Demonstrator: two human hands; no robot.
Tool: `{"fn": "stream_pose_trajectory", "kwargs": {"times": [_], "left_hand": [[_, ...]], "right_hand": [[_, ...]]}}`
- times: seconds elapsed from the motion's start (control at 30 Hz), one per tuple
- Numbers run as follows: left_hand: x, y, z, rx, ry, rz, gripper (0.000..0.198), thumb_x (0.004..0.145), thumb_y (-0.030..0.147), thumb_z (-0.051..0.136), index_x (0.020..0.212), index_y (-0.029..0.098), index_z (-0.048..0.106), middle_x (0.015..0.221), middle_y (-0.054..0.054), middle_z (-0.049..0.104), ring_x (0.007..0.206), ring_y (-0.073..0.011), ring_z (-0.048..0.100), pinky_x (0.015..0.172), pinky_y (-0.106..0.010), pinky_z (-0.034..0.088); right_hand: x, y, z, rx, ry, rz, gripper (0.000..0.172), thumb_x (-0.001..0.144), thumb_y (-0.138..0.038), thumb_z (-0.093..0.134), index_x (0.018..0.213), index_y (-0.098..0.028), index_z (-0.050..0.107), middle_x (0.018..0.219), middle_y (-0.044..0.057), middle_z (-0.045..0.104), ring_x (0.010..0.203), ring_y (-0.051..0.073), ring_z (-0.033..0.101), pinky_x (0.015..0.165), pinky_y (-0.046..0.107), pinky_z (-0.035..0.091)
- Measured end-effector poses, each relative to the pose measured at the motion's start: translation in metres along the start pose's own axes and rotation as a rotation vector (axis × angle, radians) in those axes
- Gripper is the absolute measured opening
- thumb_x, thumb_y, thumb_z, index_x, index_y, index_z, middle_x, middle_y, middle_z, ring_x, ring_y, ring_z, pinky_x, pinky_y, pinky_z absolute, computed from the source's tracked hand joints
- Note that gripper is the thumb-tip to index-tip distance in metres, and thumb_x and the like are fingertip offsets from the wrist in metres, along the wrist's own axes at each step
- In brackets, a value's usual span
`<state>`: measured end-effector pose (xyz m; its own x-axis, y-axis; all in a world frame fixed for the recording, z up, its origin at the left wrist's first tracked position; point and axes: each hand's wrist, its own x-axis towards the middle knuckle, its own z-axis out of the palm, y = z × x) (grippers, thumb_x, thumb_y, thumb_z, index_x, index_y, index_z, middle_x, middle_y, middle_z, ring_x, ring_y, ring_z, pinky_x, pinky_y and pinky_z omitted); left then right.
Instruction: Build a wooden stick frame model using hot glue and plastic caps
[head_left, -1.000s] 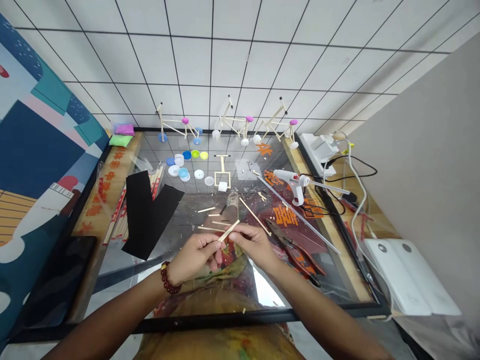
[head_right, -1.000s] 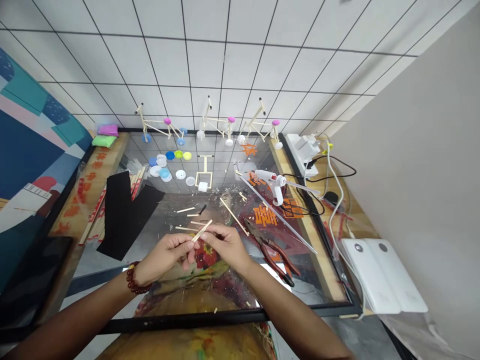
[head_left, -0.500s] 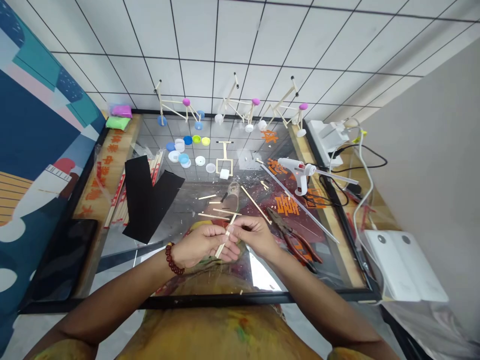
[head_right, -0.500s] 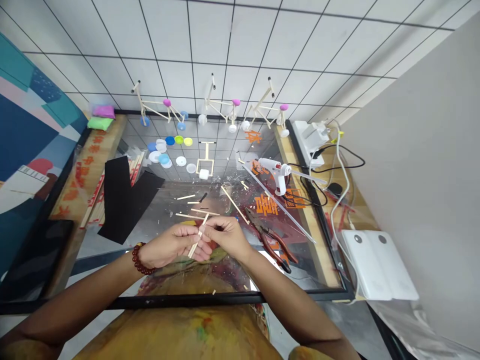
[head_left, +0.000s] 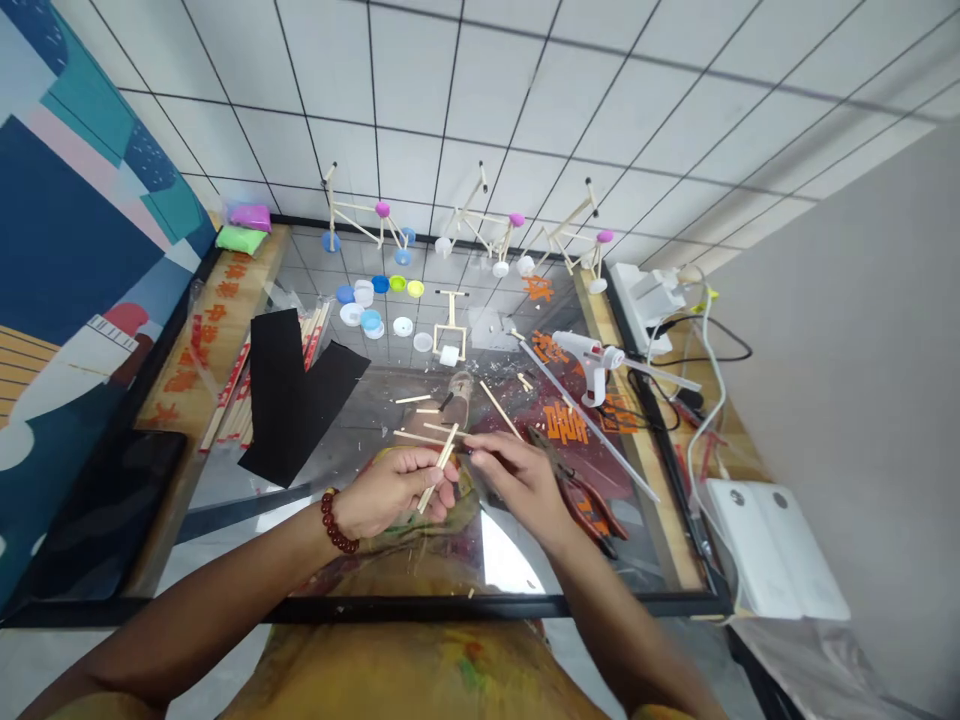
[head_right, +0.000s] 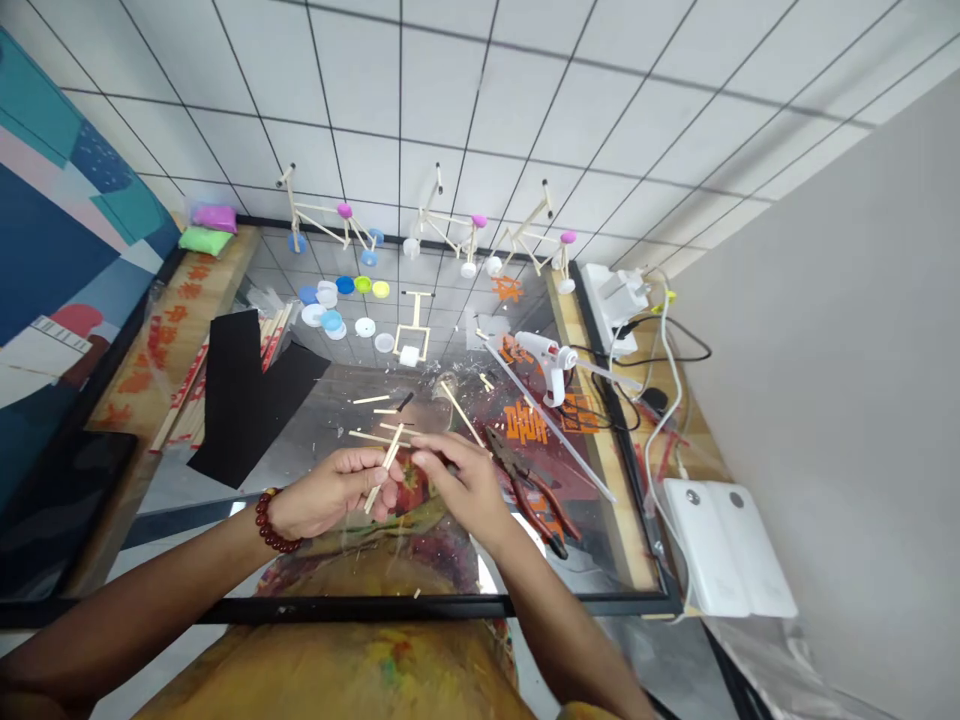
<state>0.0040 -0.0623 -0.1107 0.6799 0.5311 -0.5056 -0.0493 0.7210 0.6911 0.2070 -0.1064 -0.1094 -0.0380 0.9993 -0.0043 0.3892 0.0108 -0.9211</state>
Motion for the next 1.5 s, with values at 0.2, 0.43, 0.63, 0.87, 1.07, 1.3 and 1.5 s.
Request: {"fn": "stream_pose_trajectory", "kwargs": {"times": [0.2,0.43,0.63,0.87,1.07,1.3,1.5], "left_hand": [[0.003,-0.002,-0.004,-0.098,0.011,0.09,0.029,0.078,0.038,0.069,0.087,0.011,0.064,0.067,-0.003,0.06,0.052,-0.0075,0.05,0.052,-0.022,0.037],[0.003,-0.003,-0.004,-0.243,0.008,0.034,0.029,0.079,0.032,0.067,0.099,0.012,0.062,0.06,0.005,0.039,0.048,-0.0026,0.026,0.047,-0.017,0.019],[-0.001,0.003,-0.011,-0.256,0.026,0.027,0.028,0.086,0.041,0.06,0.099,0.017,0.057,0.06,0.007,0.032,0.046,-0.003,0.018,0.044,-0.016,0.013],[-0.004,0.008,-0.008,-0.199,0.055,0.096,0.021,0.085,0.035,0.059,0.084,0.014,0.056,0.058,0.003,0.045,0.048,-0.0062,0.038,0.047,-0.018,0.029],[-0.006,0.005,-0.007,-0.169,0.01,0.144,0.024,0.083,0.037,0.062,0.087,0.013,0.06,0.058,0.004,0.043,0.046,-0.0041,0.027,0.044,-0.017,0.017],[-0.011,0.009,-0.008,-0.14,-0.062,0.14,0.027,0.085,0.041,0.059,0.089,0.014,0.058,0.059,0.004,0.045,0.043,-0.003,0.023,0.042,-0.019,0.014],[-0.01,0.006,-0.009,-0.14,-0.057,0.137,0.027,0.086,0.041,0.058,0.088,0.015,0.059,0.057,0.004,0.048,0.04,-0.0028,0.03,0.039,-0.017,0.018]], "right_hand": [[-0.058,0.038,-0.065,-0.775,0.221,-0.006,0.035,0.076,-0.051,0.069,0.091,-0.021,0.059,0.097,0.011,0.062,0.094,0.029,0.06,0.081,0.044,0.05],[-0.064,0.047,-0.078,-0.853,0.073,0.079,0.023,0.085,-0.038,0.052,0.073,-0.02,0.059,0.091,0.012,0.062,0.079,0.025,0.061,0.075,0.041,0.051],[-0.074,0.013,-0.094,-0.189,0.119,0.438,0.032,0.082,-0.054,0.053,0.077,-0.024,0.062,0.075,0.009,0.065,0.069,0.026,0.062,0.059,0.037,0.05],[-0.075,-0.018,-0.05,0.667,-0.098,0.581,0.021,0.063,-0.039,0.072,0.076,-0.023,0.068,0.098,0.012,0.069,0.081,0.026,0.064,0.062,0.036,0.053],[-0.05,-0.029,-0.024,0.447,-0.193,0.509,0.029,0.064,-0.025,0.073,0.093,-0.027,0.075,0.114,0.008,0.067,0.083,0.021,0.062,0.077,0.035,0.053],[-0.041,-0.027,-0.023,0.325,-0.245,0.401,0.03,0.07,-0.029,0.075,0.1,-0.03,0.075,0.125,0.01,0.063,0.115,0.028,0.057,0.093,0.043,0.049],[-0.043,-0.021,-0.022,0.329,-0.264,0.413,0.042,0.068,-0.026,0.074,0.109,-0.032,0.072,0.135,0.007,0.058,0.123,0.03,0.053,0.101,0.05,0.044]]}}
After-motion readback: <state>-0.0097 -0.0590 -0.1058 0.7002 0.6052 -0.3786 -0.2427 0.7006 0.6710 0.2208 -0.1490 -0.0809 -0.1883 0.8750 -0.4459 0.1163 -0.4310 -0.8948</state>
